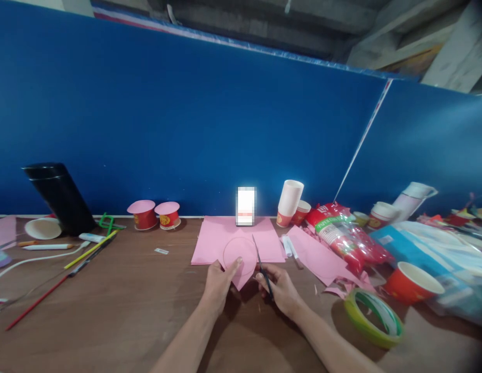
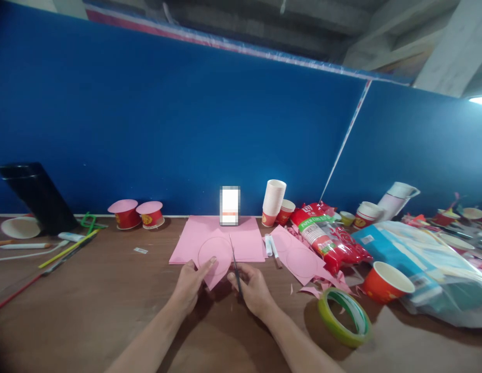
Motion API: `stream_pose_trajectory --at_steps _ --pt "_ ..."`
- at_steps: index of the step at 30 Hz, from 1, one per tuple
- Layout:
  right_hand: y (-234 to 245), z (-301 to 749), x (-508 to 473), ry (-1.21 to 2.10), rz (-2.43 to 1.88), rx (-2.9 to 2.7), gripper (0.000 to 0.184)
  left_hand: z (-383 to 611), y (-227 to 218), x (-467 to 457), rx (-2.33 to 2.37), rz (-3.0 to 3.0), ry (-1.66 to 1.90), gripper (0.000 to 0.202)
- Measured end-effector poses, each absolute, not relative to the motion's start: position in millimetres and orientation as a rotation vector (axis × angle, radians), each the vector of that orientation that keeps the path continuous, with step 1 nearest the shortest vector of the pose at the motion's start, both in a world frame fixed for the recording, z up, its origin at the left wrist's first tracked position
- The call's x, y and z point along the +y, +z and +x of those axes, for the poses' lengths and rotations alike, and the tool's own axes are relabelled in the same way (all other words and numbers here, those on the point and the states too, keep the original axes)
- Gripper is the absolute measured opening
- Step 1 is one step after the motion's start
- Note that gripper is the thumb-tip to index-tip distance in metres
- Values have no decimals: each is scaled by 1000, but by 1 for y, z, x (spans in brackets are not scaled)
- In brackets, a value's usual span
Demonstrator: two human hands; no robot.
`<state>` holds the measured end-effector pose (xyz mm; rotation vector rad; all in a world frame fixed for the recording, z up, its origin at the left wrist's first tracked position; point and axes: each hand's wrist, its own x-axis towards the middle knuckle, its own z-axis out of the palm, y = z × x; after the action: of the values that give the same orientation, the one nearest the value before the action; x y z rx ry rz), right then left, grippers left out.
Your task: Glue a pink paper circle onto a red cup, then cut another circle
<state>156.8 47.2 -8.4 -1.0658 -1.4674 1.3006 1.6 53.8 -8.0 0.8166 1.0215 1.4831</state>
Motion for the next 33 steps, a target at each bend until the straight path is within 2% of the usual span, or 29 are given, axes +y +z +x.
stream_pose_trajectory --at_steps 33 --pt "-7 156 48 1298 -1045 -1487 35 3 -13 54 1020 855 1456 44"
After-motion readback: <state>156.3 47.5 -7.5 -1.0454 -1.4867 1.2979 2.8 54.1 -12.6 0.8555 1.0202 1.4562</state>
